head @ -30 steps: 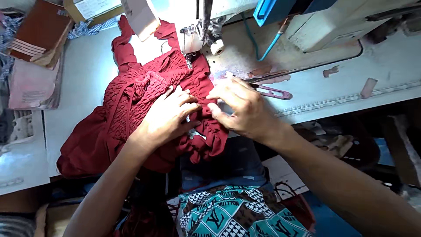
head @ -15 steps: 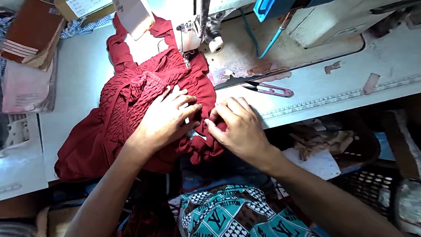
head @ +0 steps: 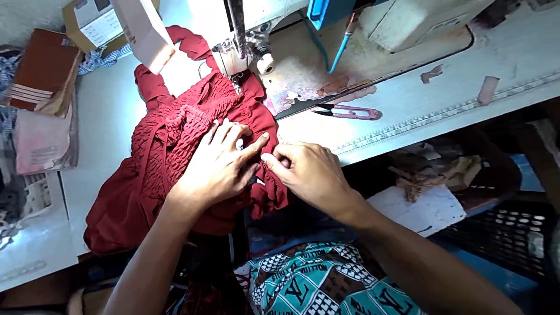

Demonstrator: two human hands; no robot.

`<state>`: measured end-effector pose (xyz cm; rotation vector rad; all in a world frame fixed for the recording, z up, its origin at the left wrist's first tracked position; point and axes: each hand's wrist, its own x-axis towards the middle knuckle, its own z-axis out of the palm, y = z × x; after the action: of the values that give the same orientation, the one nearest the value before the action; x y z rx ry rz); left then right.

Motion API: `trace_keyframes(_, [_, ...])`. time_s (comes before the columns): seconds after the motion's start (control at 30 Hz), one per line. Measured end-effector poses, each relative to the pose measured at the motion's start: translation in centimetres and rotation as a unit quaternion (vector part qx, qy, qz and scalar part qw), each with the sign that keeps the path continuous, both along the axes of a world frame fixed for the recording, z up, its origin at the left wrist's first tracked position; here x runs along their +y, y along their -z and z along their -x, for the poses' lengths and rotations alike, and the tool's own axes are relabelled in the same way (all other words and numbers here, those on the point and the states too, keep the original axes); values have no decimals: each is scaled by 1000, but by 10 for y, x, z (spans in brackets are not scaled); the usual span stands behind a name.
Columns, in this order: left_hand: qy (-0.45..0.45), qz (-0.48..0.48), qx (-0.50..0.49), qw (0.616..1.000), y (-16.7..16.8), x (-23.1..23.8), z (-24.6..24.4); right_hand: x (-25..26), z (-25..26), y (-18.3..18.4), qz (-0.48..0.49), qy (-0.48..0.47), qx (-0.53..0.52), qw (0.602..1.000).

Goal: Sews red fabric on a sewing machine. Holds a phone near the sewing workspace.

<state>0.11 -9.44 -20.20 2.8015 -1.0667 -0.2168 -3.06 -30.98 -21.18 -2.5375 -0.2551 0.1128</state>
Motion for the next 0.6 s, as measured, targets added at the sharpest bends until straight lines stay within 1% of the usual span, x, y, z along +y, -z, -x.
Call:
trace_keyframes(0.1, [-1,-5,-4,1000,2,1,0,0,0,8,-121,33,-47,991])
trace_keyframes(0.17, [-1,-3,-6,1000,3,1,0,0,3,9,-157,51,-42,985])
trace_keyframes(0.4, [-6,-3,-4,1000,3,0,0,-3,7,5,-138,82,-16,987])
trace_keyframes(0.43, [-7,-4,-3,1000,3,0,0,-4,6,5,-126,83,-22,988])
trace_keyframes(0.53, [-6,-5,-4,1000,4,0,0,-5,4,6,-48,84,-59,994])
trace_keyframes(0.6, [-5,-2,-6,1000,5,0,0,-7,2,7,-14,100,-108,989])
